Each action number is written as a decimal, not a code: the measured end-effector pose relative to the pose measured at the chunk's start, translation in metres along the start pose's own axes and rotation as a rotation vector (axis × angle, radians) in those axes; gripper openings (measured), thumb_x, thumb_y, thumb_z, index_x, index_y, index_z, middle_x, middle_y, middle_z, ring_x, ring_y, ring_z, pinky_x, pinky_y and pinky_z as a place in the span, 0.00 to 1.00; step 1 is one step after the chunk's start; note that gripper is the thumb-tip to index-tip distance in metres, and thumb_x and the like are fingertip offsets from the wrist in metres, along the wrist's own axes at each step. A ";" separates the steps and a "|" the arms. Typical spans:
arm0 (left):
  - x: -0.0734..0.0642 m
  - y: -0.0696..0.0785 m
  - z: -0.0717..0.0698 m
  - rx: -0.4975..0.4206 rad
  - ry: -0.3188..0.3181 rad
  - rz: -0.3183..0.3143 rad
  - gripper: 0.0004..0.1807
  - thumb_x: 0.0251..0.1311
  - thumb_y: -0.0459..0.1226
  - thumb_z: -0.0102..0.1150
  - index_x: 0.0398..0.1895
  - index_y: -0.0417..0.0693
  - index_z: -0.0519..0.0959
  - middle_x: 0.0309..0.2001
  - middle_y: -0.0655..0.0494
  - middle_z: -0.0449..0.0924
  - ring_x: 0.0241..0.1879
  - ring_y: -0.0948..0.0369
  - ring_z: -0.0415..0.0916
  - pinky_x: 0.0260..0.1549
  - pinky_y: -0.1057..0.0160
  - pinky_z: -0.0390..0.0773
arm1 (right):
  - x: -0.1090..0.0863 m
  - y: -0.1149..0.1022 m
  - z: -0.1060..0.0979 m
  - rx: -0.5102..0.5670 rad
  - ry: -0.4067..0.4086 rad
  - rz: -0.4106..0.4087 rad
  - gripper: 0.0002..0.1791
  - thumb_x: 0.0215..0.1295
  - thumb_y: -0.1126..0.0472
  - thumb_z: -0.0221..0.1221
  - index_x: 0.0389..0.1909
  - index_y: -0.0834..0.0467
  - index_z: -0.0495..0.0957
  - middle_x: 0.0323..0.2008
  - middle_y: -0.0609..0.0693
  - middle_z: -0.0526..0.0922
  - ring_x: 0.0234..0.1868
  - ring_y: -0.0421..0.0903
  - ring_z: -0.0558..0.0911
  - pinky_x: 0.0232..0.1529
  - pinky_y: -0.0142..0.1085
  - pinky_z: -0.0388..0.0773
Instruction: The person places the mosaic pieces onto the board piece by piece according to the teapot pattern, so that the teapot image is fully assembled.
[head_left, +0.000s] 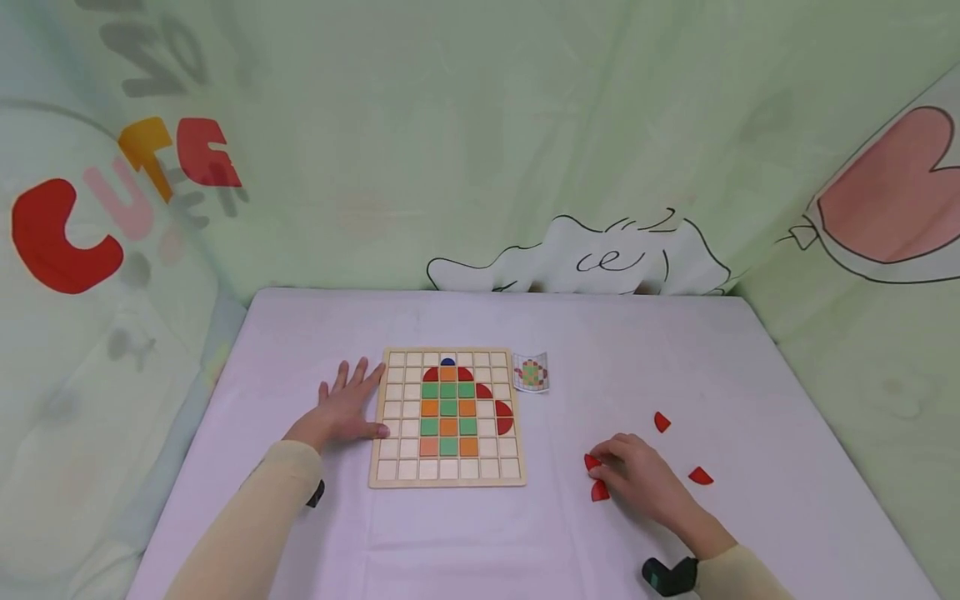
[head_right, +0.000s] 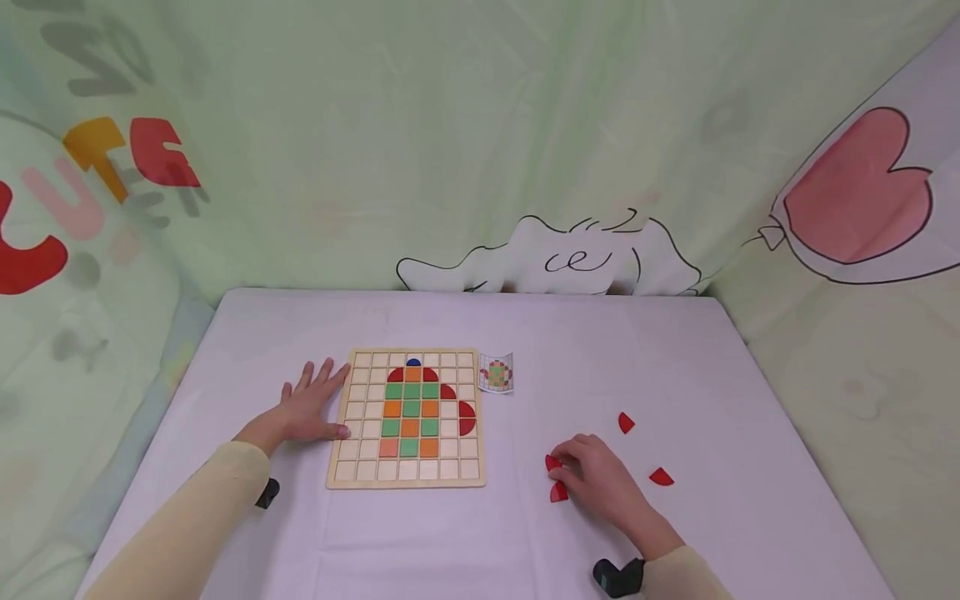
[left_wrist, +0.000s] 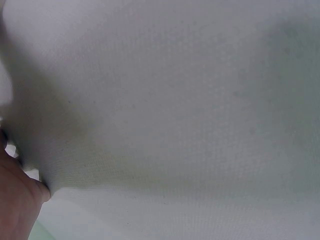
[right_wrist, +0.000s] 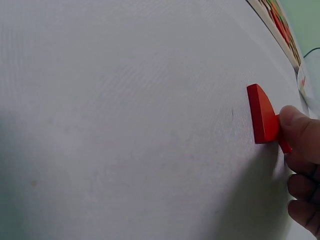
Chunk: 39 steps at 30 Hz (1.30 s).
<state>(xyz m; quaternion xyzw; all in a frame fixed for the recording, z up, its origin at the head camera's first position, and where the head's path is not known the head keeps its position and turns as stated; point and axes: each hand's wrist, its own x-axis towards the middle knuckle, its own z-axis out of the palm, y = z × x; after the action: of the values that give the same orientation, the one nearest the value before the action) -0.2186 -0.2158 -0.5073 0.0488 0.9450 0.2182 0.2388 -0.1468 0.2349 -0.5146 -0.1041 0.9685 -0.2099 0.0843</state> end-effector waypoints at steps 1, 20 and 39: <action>-0.001 0.000 0.000 -0.002 -0.001 0.000 0.62 0.56 0.48 0.75 0.84 0.48 0.42 0.83 0.39 0.29 0.81 0.36 0.20 0.73 0.26 0.30 | 0.000 0.000 0.000 -0.001 0.004 -0.008 0.13 0.59 0.61 0.73 0.46 0.54 0.86 0.40 0.45 0.84 0.45 0.44 0.80 0.46 0.40 0.86; -0.004 0.003 -0.003 -0.008 0.002 0.000 0.62 0.55 0.48 0.76 0.84 0.47 0.43 0.83 0.38 0.30 0.81 0.35 0.22 0.73 0.26 0.31 | 0.009 -0.014 -0.001 -0.025 0.017 0.067 0.12 0.57 0.65 0.73 0.38 0.56 0.80 0.35 0.49 0.81 0.39 0.46 0.78 0.43 0.41 0.85; -0.003 0.001 -0.002 -0.006 -0.002 0.009 0.61 0.56 0.48 0.75 0.84 0.47 0.43 0.83 0.38 0.30 0.81 0.35 0.22 0.73 0.26 0.31 | 0.013 -0.022 -0.001 -0.034 -0.042 0.062 0.13 0.56 0.63 0.74 0.39 0.55 0.81 0.36 0.47 0.80 0.37 0.42 0.77 0.41 0.38 0.85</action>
<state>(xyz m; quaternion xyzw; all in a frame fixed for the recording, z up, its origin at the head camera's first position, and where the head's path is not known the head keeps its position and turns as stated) -0.2171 -0.2162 -0.5038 0.0526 0.9439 0.2219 0.2390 -0.1557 0.2123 -0.5056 -0.0800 0.9727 -0.1883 0.1094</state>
